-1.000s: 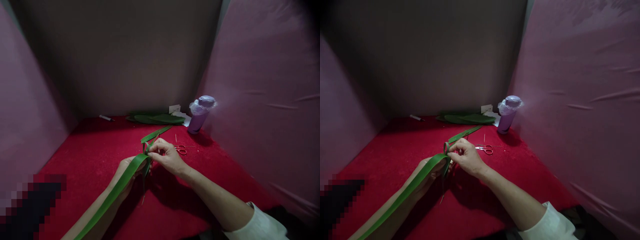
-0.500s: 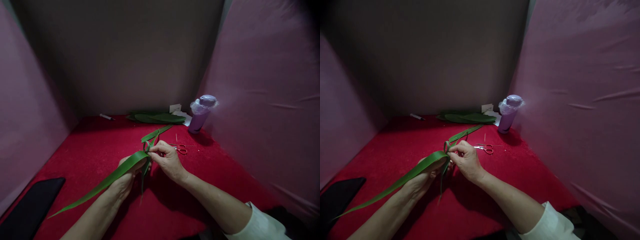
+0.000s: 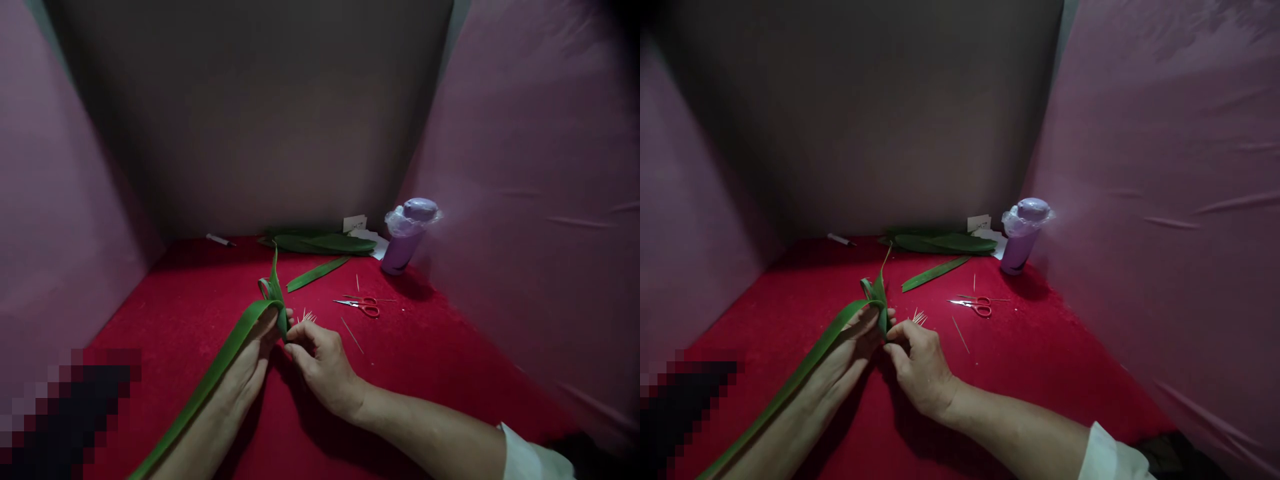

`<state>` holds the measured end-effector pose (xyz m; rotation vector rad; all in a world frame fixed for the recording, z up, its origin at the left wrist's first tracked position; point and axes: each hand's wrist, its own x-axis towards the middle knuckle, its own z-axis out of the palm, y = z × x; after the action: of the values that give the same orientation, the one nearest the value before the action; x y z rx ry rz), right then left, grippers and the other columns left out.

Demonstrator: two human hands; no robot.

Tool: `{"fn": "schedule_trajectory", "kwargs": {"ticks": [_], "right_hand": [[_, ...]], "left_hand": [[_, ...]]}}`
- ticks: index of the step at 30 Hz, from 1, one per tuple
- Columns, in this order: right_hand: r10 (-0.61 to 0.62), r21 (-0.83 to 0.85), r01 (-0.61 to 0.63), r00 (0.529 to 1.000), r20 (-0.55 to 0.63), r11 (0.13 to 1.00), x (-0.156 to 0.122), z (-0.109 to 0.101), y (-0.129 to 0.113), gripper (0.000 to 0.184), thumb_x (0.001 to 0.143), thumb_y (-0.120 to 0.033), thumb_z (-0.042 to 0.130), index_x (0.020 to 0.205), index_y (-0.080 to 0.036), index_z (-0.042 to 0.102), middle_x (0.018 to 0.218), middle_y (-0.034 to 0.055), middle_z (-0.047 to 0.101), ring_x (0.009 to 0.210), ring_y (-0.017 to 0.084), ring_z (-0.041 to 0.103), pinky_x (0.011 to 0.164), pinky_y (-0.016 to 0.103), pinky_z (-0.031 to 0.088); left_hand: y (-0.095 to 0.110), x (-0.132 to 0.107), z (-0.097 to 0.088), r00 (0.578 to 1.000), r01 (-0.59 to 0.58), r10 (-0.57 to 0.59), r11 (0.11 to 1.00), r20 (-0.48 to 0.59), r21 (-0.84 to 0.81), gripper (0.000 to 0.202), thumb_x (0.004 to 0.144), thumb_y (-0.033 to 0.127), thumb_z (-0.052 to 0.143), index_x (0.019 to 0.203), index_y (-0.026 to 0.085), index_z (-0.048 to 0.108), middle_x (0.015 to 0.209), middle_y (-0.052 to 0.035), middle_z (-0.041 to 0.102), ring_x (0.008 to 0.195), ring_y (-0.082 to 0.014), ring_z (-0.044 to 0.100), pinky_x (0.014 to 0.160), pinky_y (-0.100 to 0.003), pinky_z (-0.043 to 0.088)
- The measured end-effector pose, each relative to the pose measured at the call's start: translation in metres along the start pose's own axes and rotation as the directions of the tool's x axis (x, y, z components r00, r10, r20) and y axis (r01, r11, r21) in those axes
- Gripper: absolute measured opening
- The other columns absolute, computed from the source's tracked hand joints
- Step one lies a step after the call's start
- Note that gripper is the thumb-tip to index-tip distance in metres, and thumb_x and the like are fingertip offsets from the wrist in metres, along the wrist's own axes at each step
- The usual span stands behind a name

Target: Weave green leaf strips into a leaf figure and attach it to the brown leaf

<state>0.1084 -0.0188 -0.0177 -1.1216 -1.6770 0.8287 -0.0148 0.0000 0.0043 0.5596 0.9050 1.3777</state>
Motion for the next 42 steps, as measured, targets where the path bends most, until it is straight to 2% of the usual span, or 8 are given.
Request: {"fn": "schedule_trajectory", "kwargs": {"ticks": [7, 11, 18, 23, 28, 33, 37, 42], "right_hand": [[-0.083, -0.029, 0.083, 0.996, 0.027, 0.996, 0.001, -0.002, 0.004, 0.017, 0.079, -0.012, 0.052, 0.080, -0.020, 0.066, 0.075, 0.0009, 0.066, 0.068, 0.013, 0.059, 0.066, 0.024, 0.044], [-0.070, -0.085, 0.073, 0.997, 0.037, 0.994, 0.003, -0.009, 0.002, 0.013, 0.078, -0.015, 0.056, 0.076, -0.021, 0.068, 0.068, -0.0004, 0.066, 0.061, 0.013, 0.058, 0.060, 0.023, 0.043], [-0.168, -0.094, 0.154, 0.973, -0.161, 0.984, 0.016, -0.026, -0.007, 0.006, 0.080, -0.019, 0.055, 0.080, -0.019, 0.061, 0.074, 0.0017, 0.060, 0.063, 0.012, 0.054, 0.061, 0.024, 0.042], [-0.231, -0.070, 0.223, 0.963, -0.141, 0.972, 0.018, -0.031, -0.009, 0.013, 0.084, -0.019, 0.050, 0.092, -0.020, 0.061, 0.080, 0.0030, 0.057, 0.069, 0.013, 0.055, 0.064, 0.025, 0.044], [-0.286, -0.090, 0.274, 0.943, -0.169, 0.958, 0.021, -0.041, -0.013, 0.012, 0.085, -0.023, 0.050, 0.087, -0.019, 0.061, 0.076, 0.0035, 0.057, 0.066, 0.013, 0.052, 0.061, 0.026, 0.042], [-0.242, -0.057, 0.244, 0.970, 0.029, 0.968, 0.029, -0.058, -0.020, 0.012, 0.081, -0.025, 0.056, 0.085, -0.017, 0.064, 0.051, -0.0044, 0.045, 0.045, 0.007, 0.037, 0.045, 0.021, 0.031], [-0.221, -0.007, 0.225, 0.962, 0.159, 0.974, 0.032, -0.068, -0.025, 0.010, 0.078, -0.021, 0.058, 0.080, -0.014, 0.065, 0.044, -0.0081, 0.034, 0.040, 0.004, 0.025, 0.039, 0.020, 0.020], [-0.198, 0.001, 0.206, 0.942, 0.270, 0.979, 0.032, -0.073, -0.028, 0.008, 0.077, -0.016, 0.057, 0.078, -0.013, 0.064, 0.047, -0.0074, 0.037, 0.041, 0.004, 0.029, 0.040, 0.018, 0.024]], "left_hand": [[-0.003, 0.004, -0.003, 1.000, -0.004, 0.004, 1.000, -0.003, -0.015, 0.013, 0.057, 0.016, 0.077, 0.066, 0.012, 0.068, 0.063, -0.0046, 0.069, 0.060, -0.0159, 0.064, 0.061, -0.025, 0.052], [-0.001, 0.003, -0.003, 0.999, -0.047, 0.047, 0.995, -0.003, 0.089, 0.014, 0.059, 0.023, 0.075, 0.065, 0.013, 0.069, 0.061, -0.0040, 0.068, 0.055, -0.0146, 0.061, 0.055, -0.023, 0.049], [0.001, -0.003, 0.003, 1.000, -0.002, -0.005, 0.957, 0.024, 0.289, 0.017, 0.054, 0.024, 0.077, 0.065, 0.013, 0.069, 0.052, 0.0004, 0.062, 0.046, -0.0095, 0.053, 0.047, -0.018, 0.042], [0.001, -0.008, 0.007, 0.996, -0.024, -0.006, 0.940, 0.089, 0.340, 0.019, 0.057, 0.025, 0.076, 0.069, 0.013, 0.069, 0.060, -0.0028, 0.065, 0.052, -0.0120, 0.056, 0.050, -0.021, 0.044], [0.004, -0.011, 0.010, 0.996, 0.008, -0.042, 0.927, 0.082, 0.374, 0.020, 0.058, 0.028, 0.075, 0.071, 0.013, 0.070, 0.058, -0.0031, 0.064, 0.052, -0.0132, 0.056, 0.047, -0.021, 0.042], [0.003, -0.014, 0.010, 0.993, -0.006, -0.043, 0.916, 0.114, 0.401, 0.016, 0.052, 0.021, 0.077, 0.064, 0.012, 0.070, 0.053, -0.0018, 0.064, 0.045, -0.0099, 0.051, 0.044, -0.019, 0.039], [-0.001, -0.014, 0.004, 0.983, 0.001, -0.072, 0.923, 0.171, 0.385, 0.016, 0.059, 0.024, 0.075, 0.070, 0.014, 0.071, 0.053, -0.0002, 0.064, 0.043, -0.0072, 0.049, 0.042, -0.016, 0.036], [-0.001, -0.016, 0.006, 0.976, 0.020, -0.095, 0.935, 0.196, 0.353, 0.017, 0.060, 0.027, 0.076, 0.071, 0.014, 0.072, 0.051, 0.0008, 0.062, 0.041, -0.0059, 0.047, 0.041, -0.015, 0.036]]}}
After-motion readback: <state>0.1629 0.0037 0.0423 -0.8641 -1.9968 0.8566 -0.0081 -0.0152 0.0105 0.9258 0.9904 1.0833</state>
